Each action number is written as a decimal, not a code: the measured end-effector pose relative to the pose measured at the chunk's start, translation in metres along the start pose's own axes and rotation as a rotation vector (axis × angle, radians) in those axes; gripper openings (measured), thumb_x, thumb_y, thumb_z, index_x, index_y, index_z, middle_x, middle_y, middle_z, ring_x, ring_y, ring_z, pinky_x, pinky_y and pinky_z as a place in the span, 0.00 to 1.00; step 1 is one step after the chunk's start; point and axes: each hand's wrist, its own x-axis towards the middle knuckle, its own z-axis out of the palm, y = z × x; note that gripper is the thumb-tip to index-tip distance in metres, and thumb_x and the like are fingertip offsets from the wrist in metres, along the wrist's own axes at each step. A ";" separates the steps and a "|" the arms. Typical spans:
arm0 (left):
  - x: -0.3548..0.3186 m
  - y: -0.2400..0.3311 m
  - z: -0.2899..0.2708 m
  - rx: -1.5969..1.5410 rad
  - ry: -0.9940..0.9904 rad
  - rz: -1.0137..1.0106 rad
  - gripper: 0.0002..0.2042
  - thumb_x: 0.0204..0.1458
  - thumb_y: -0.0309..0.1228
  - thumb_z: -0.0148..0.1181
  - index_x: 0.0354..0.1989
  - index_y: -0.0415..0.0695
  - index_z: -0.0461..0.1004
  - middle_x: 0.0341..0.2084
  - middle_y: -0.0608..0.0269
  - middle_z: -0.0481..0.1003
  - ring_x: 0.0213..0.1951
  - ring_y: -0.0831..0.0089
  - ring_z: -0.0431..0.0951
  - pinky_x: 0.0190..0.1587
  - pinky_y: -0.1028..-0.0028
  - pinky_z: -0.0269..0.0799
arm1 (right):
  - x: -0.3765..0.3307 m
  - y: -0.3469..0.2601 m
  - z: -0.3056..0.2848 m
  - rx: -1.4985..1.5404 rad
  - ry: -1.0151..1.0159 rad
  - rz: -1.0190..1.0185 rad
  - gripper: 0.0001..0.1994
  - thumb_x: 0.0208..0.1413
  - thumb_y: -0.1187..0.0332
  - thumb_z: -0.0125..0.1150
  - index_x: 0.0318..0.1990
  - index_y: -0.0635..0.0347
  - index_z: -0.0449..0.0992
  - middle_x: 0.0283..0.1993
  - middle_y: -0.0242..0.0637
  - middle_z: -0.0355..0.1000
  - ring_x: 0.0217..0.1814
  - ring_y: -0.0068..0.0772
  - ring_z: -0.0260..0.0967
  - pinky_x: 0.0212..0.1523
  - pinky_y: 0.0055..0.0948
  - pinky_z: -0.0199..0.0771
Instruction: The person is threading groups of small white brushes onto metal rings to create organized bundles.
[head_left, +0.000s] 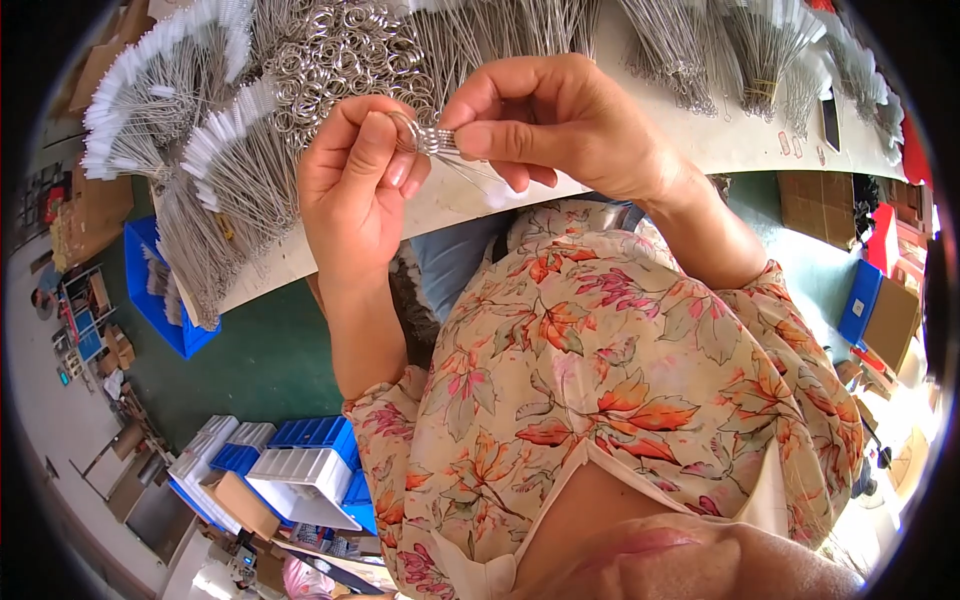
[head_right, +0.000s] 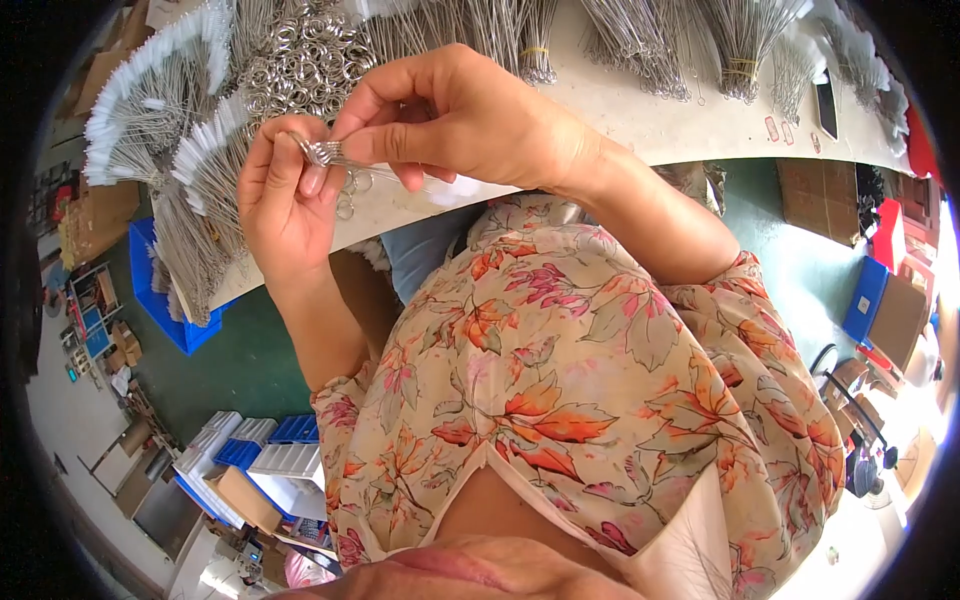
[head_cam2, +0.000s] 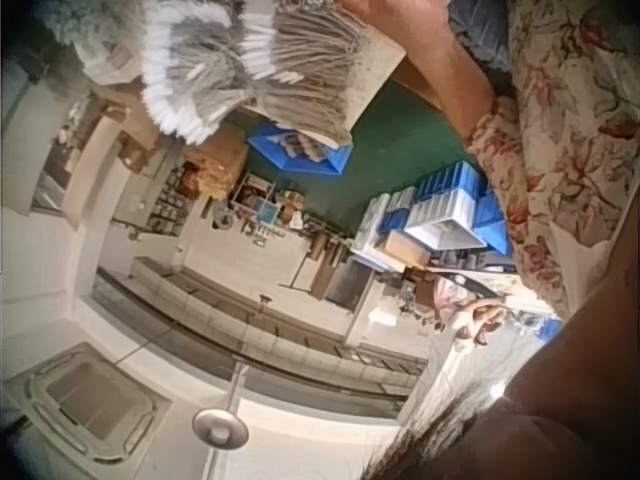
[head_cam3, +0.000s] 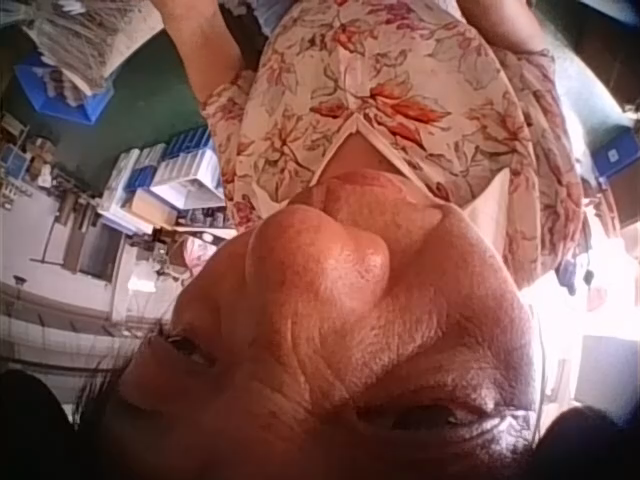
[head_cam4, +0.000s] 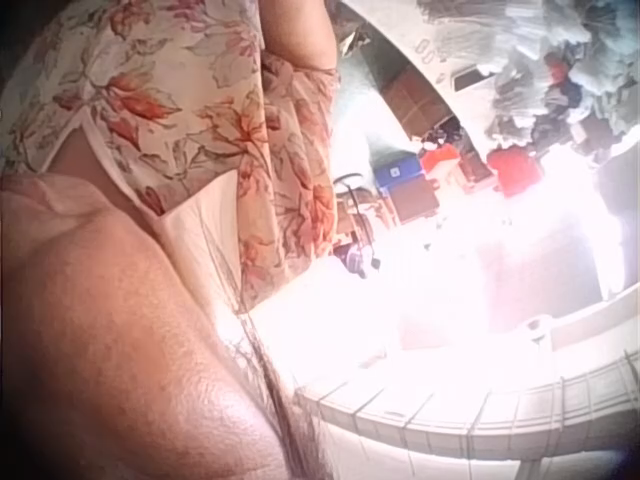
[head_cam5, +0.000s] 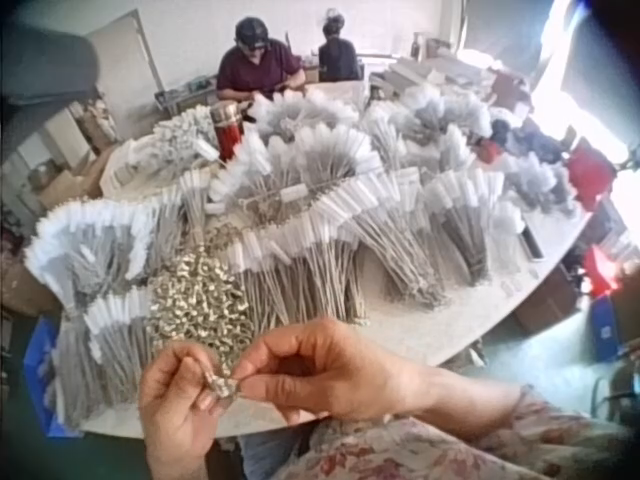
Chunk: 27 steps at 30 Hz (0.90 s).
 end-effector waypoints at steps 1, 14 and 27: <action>0.000 0.003 0.004 0.002 0.001 0.003 0.05 0.54 0.23 0.54 0.36 0.36 0.72 0.24 0.66 0.69 0.22 0.84 0.64 0.24 0.85 0.59 | 0.001 -0.001 -0.001 0.000 -0.004 -0.002 0.08 0.53 0.68 0.59 0.37 0.63 0.75 0.25 0.27 0.70 0.21 0.11 0.61 0.20 0.14 0.59; -0.015 0.031 0.014 0.416 0.041 0.032 0.09 0.55 0.24 0.51 0.43 0.36 0.69 0.22 0.63 0.71 0.17 0.85 0.60 0.19 0.84 0.57 | 0.009 -0.006 0.005 -0.023 -0.035 -0.059 0.08 0.54 0.69 0.58 0.38 0.63 0.74 0.24 0.25 0.68 0.22 0.12 0.63 0.21 0.14 0.60; -0.013 0.021 0.007 0.103 0.195 0.425 0.08 0.55 0.26 0.52 0.34 0.33 0.74 0.34 0.51 0.75 0.37 0.67 0.76 0.43 0.71 0.70 | 0.037 0.028 0.043 -0.051 0.065 -0.425 0.06 0.51 0.72 0.62 0.36 0.63 0.75 0.29 0.27 0.72 0.30 0.16 0.68 0.31 0.17 0.69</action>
